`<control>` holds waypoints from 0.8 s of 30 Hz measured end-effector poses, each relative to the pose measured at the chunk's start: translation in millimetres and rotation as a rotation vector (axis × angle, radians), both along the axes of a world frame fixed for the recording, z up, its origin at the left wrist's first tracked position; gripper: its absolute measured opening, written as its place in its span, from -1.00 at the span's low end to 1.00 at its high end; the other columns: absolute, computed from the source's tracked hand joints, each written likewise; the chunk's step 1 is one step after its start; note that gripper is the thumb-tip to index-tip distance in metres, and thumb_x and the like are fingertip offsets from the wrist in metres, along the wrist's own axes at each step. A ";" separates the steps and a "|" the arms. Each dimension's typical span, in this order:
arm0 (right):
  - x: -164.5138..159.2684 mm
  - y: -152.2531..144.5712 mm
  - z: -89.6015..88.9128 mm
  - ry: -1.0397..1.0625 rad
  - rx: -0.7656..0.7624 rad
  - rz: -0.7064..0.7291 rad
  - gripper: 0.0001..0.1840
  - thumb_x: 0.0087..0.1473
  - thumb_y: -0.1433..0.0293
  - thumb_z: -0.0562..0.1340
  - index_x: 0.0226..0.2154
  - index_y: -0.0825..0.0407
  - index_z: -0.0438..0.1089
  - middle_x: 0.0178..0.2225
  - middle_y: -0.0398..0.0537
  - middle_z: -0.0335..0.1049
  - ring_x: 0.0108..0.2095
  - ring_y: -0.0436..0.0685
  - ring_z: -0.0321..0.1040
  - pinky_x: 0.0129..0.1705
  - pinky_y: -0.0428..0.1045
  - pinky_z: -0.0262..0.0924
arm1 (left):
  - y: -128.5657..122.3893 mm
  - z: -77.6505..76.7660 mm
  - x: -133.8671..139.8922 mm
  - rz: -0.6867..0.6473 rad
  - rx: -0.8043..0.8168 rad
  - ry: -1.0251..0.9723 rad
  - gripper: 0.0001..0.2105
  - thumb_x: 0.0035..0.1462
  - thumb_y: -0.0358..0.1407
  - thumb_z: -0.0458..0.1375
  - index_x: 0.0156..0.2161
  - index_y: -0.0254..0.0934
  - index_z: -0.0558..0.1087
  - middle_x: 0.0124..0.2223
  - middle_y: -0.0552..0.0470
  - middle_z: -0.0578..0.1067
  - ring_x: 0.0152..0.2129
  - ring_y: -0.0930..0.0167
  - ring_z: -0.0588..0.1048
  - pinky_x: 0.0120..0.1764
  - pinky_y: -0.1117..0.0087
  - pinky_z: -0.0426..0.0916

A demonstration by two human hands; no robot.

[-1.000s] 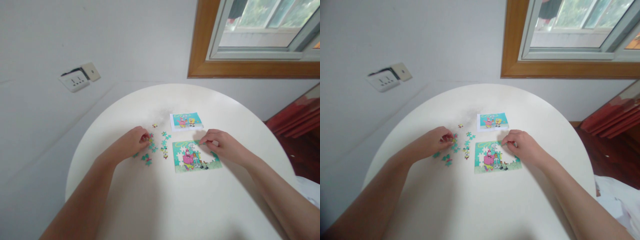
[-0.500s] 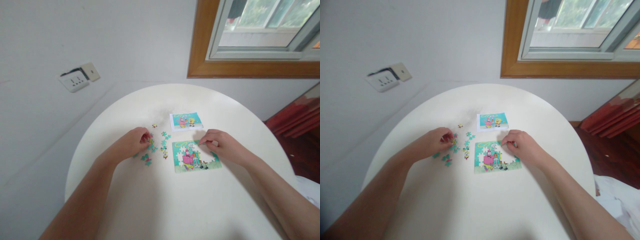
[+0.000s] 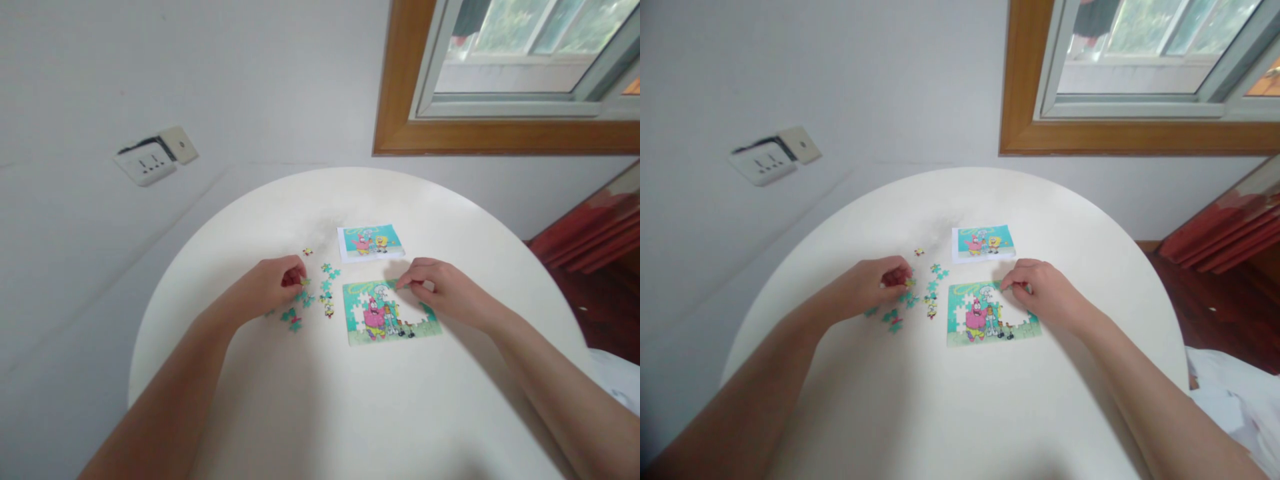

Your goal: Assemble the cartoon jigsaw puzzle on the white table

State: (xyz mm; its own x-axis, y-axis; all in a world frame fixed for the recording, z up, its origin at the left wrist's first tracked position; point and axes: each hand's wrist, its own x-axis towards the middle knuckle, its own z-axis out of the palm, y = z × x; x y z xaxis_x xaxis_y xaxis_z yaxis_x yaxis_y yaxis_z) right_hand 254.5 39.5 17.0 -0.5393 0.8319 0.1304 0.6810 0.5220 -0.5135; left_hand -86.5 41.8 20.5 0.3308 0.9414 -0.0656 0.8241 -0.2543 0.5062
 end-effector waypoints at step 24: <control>-35.6 -18.7 -1.4 0.262 0.015 0.101 -0.69 0.24 0.27 0.12 -0.43 0.05 0.45 -0.45 -0.07 0.39 -0.32 0.06 0.29 -0.16 0.00 0.16 | -31.5 -6.2 90.9 -0.126 -0.163 -0.539 -0.74 0.10 -0.29 0.08 -0.09 -0.25 0.40 -0.27 0.03 0.54 -0.31 0.39 0.52 -0.21 0.38 0.41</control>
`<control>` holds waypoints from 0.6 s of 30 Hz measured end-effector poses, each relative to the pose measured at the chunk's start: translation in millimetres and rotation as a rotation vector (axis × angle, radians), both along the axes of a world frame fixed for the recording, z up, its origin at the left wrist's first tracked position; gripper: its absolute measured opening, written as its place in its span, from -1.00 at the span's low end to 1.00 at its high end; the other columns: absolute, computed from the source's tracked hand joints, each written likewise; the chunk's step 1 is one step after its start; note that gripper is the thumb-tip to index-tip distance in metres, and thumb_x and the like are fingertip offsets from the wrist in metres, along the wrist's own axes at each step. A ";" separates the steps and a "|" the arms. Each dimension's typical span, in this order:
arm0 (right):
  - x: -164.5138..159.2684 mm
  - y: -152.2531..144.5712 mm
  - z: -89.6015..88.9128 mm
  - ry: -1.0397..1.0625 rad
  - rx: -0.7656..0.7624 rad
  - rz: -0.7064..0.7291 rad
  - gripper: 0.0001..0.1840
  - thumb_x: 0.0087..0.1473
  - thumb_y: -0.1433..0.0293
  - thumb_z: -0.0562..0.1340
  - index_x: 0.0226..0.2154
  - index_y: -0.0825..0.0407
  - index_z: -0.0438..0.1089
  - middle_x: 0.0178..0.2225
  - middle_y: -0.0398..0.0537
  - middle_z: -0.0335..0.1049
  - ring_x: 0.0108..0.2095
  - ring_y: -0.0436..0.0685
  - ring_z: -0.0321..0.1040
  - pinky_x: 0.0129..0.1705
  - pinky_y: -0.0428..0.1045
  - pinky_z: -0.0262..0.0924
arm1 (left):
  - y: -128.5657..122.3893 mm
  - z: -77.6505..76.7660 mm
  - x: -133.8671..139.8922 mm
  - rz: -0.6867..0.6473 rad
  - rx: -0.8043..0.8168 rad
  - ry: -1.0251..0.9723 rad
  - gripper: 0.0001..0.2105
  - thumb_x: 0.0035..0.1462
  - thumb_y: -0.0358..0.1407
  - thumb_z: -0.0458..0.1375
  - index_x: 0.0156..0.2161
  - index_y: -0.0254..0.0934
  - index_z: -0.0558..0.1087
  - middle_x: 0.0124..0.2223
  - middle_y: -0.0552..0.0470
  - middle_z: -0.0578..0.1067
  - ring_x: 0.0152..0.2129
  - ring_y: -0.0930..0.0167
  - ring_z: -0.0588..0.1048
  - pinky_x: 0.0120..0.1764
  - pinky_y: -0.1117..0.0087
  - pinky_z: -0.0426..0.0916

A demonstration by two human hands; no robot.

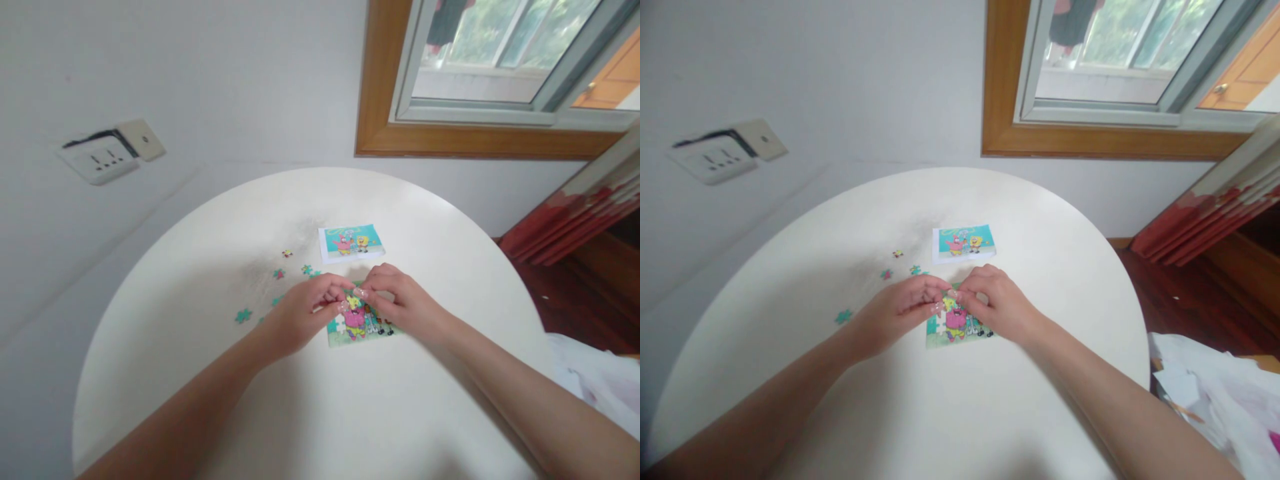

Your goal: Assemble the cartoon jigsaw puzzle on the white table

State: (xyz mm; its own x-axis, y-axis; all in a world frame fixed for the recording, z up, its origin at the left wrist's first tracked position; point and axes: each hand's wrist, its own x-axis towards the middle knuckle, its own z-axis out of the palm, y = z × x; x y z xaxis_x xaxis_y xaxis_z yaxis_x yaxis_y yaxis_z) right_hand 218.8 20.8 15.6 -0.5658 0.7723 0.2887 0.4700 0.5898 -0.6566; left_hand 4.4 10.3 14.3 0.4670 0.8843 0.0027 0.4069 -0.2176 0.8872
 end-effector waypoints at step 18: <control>6.3 5.9 3.0 0.005 0.010 -0.081 -0.75 0.18 0.37 0.15 -0.51 0.04 0.38 -0.49 -0.12 0.34 -0.36 0.04 0.27 -0.22 -0.04 0.14 | 0.4 -11.2 -0.5 0.028 0.220 0.135 -0.82 0.17 -0.39 0.03 -0.11 -0.24 0.35 -0.26 0.04 0.50 -0.29 0.40 0.48 -0.15 0.35 0.38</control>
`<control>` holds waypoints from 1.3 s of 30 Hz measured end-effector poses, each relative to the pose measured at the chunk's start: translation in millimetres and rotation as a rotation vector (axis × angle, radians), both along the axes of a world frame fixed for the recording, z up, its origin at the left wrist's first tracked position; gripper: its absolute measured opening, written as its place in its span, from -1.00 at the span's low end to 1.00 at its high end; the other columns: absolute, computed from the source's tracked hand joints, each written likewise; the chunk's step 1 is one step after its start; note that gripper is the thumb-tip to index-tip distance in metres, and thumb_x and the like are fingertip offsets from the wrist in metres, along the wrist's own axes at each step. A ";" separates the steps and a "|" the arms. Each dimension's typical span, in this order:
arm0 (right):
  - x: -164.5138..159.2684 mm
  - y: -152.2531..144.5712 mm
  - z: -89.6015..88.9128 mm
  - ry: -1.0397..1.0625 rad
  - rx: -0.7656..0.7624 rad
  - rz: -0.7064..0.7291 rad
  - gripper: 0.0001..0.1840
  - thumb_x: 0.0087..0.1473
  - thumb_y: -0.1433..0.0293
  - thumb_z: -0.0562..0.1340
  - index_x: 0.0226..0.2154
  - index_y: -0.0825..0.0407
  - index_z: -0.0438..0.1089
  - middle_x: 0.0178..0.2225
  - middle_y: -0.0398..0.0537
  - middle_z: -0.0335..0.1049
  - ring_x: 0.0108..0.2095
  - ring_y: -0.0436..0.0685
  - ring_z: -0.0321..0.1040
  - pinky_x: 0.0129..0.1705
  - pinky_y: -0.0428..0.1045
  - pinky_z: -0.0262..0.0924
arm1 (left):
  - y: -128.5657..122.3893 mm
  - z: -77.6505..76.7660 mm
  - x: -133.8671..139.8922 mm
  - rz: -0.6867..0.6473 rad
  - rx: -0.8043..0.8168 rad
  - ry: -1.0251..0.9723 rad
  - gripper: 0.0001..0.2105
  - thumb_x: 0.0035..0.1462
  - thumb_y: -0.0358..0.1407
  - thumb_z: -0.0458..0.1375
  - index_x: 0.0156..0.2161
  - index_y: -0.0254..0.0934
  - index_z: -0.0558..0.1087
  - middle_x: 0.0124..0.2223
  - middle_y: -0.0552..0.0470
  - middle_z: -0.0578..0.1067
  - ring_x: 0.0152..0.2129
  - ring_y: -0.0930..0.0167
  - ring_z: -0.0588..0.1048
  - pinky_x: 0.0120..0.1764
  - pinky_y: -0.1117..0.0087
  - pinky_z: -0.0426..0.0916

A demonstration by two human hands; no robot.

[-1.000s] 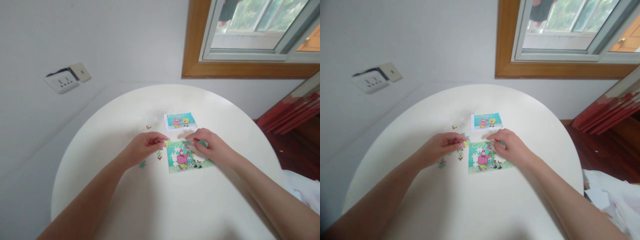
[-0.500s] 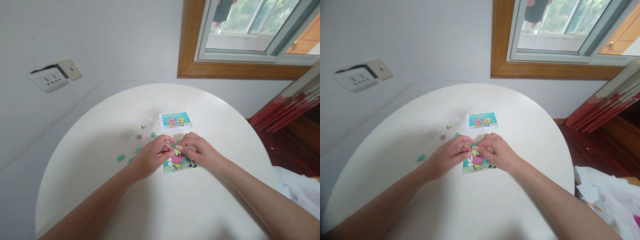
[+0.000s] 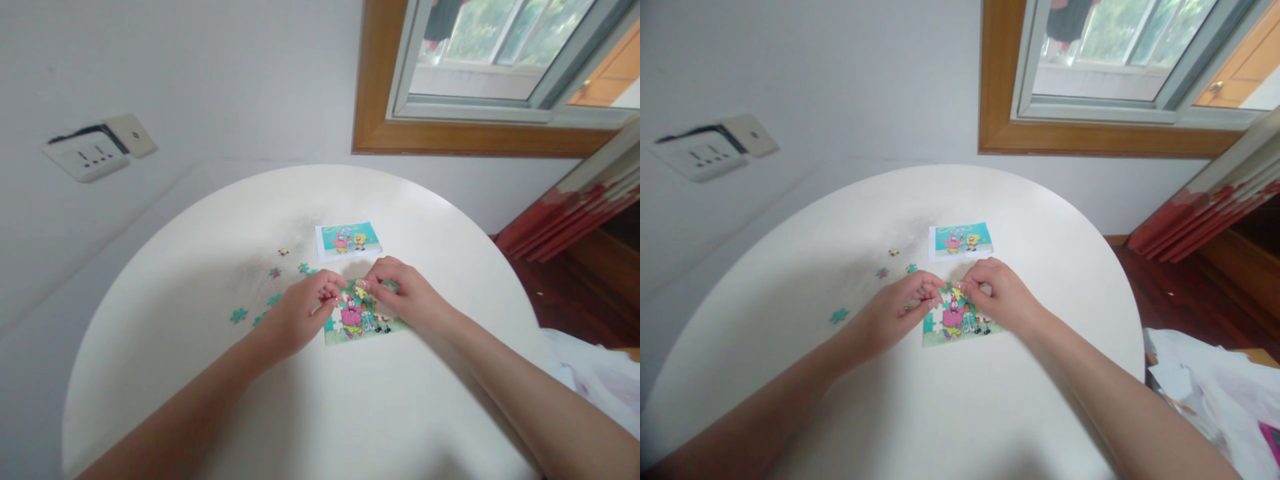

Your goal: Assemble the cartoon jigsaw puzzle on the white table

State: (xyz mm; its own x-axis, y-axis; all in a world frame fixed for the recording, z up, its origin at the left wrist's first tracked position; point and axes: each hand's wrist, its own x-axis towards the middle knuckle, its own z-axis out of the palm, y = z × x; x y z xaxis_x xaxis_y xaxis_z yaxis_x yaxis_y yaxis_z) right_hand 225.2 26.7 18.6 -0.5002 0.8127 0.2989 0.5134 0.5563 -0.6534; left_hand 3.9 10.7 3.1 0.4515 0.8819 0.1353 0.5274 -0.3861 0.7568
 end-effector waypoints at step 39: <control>25.3 11.6 -0.6 -0.468 -0.049 -0.120 -0.78 0.10 0.33 0.21 -0.53 0.01 0.44 -0.47 -0.05 0.45 -0.39 0.09 0.30 -0.33 -0.03 0.10 | -5.9 -6.7 9.5 -0.297 0.505 0.464 -0.71 0.25 -0.40 0.01 0.03 -0.18 0.44 -0.01 -0.10 0.42 -0.04 0.23 0.30 0.01 0.16 0.28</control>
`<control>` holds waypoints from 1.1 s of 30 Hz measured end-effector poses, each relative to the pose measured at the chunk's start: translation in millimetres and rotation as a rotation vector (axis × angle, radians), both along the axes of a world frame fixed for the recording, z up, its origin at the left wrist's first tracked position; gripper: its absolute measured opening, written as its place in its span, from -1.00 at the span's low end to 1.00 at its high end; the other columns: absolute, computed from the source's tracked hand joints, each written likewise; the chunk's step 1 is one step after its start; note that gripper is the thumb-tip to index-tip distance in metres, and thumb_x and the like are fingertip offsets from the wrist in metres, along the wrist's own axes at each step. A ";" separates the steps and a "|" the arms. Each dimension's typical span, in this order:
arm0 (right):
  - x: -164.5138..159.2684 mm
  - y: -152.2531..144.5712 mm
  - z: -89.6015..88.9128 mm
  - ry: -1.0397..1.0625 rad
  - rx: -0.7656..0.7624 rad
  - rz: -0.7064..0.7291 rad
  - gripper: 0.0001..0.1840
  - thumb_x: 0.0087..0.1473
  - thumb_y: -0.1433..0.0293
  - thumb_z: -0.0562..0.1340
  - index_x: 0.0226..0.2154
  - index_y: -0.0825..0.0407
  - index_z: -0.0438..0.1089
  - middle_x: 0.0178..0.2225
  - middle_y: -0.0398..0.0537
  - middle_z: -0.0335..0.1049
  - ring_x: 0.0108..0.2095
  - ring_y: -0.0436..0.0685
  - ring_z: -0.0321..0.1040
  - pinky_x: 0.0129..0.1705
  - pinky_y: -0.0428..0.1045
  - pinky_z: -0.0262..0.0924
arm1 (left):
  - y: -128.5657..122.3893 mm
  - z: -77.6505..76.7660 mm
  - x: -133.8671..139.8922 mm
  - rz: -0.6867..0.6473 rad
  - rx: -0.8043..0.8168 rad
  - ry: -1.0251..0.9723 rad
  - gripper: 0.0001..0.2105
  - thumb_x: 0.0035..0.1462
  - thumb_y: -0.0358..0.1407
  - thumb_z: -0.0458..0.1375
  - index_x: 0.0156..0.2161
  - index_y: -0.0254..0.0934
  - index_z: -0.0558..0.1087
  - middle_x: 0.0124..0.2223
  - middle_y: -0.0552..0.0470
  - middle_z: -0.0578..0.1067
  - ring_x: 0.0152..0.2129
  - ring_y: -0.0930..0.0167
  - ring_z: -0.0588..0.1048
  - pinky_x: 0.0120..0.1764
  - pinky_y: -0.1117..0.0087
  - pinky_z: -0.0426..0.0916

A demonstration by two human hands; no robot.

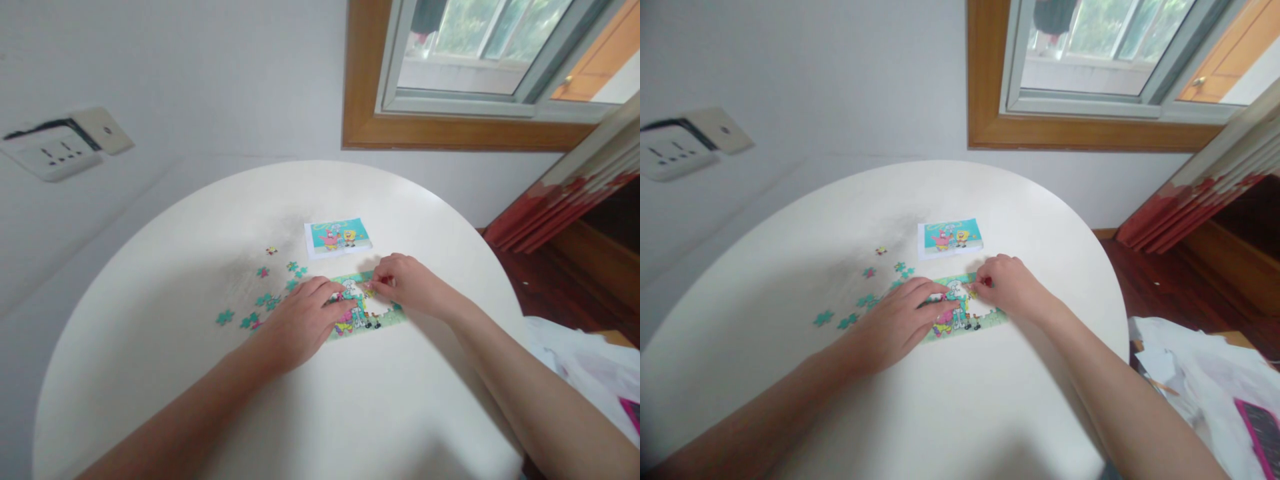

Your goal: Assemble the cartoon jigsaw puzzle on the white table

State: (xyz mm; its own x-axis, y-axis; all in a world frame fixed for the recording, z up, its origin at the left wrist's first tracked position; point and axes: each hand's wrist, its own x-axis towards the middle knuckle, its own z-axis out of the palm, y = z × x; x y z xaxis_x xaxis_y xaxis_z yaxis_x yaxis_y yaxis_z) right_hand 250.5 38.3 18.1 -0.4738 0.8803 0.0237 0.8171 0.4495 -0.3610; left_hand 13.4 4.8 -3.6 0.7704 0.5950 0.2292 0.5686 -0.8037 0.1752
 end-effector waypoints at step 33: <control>1.7 -2.1 2.1 -0.068 -0.084 0.072 -0.73 0.10 0.34 0.16 -0.56 0.05 0.44 -0.50 -0.08 0.41 -0.43 0.02 0.27 -0.35 -0.08 0.01 | 0.0 -1.0 -0.8 0.000 -0.007 0.007 -0.71 0.26 -0.39 0.02 0.05 -0.19 0.43 -0.01 -0.11 0.40 -0.03 0.22 0.28 0.03 0.13 0.27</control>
State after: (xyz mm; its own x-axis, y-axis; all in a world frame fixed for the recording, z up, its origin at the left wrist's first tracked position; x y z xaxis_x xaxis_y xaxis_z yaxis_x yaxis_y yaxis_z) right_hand 252.2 36.2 20.2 -0.5340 0.8414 -0.0828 0.8077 0.4787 -0.3442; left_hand 12.5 4.8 -4.6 0.7716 0.5970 0.2196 0.5701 -0.8022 0.1773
